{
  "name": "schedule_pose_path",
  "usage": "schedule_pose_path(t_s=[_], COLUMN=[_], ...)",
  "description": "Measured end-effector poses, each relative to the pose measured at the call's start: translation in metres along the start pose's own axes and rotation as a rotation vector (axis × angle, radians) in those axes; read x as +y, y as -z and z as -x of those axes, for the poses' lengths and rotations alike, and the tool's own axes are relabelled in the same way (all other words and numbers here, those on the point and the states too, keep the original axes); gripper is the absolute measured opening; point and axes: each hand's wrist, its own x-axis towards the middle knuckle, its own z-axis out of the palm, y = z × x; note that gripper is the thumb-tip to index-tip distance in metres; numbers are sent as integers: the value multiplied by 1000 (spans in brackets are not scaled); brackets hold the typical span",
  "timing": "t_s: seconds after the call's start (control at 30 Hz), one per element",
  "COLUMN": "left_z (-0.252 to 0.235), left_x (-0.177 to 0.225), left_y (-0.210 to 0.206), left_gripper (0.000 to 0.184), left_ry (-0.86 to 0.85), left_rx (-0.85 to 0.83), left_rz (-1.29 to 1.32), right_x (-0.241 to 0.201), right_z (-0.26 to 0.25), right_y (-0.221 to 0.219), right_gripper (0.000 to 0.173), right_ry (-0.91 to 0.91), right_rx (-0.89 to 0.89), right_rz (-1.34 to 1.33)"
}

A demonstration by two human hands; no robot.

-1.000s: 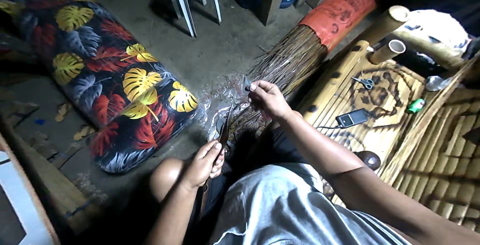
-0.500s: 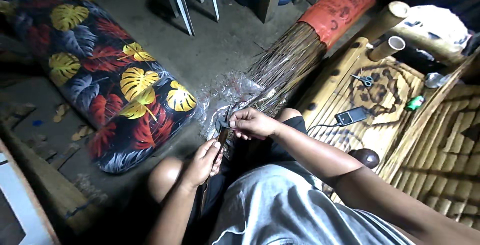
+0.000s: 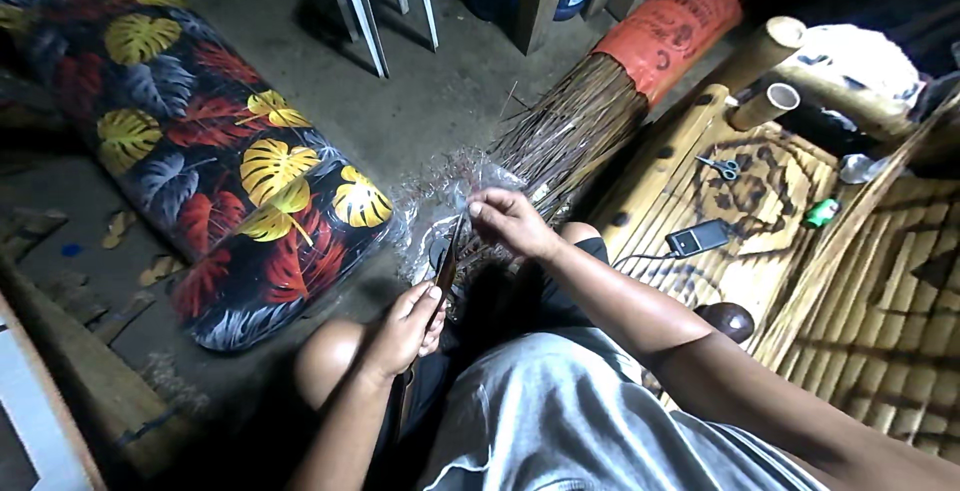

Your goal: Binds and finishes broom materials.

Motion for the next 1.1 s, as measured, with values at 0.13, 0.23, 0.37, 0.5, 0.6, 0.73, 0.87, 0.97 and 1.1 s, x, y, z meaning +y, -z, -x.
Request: schedule_pose_path(t_s=[0.13,0.23,0.37,0.5,0.6,0.73,0.87,0.97,1.1], left_z=[1,0,0,1,1,0,1,1,2], left_x=[-1,-1,-3,-2,-1,-2,-1,-2,-3], left_y=[2,4,5,10,12,13,13,14,13], left_gripper=[35,38,38,39,39,37,37,37,38], left_ry=[3,-15,6,47,57,54,60,62,55], left_rx=[-36,-81,-116,-189,-213,-269,-289,-299,-273], left_rz=[52,90,104,212,256,319,340,340,332], right_x=[-12,-13,1,12,18,18,13,9,2], right_z=[-5,11,22,21,18,17,8,-5,-18], right_y=[11,-3,-16,-14,-16,-18,-11,-1,8], right_gripper=[25,24,26,25,23,23,25,27,31], right_ry=[-81,-221,-312,-232,-102,84,119,69,-15], right_rx=[-52,-275,-435,-395,-339,-239,-160,-86,-104], right_rz=[-69,-142,-362,-374,-302,-147,-109,-193,-331])
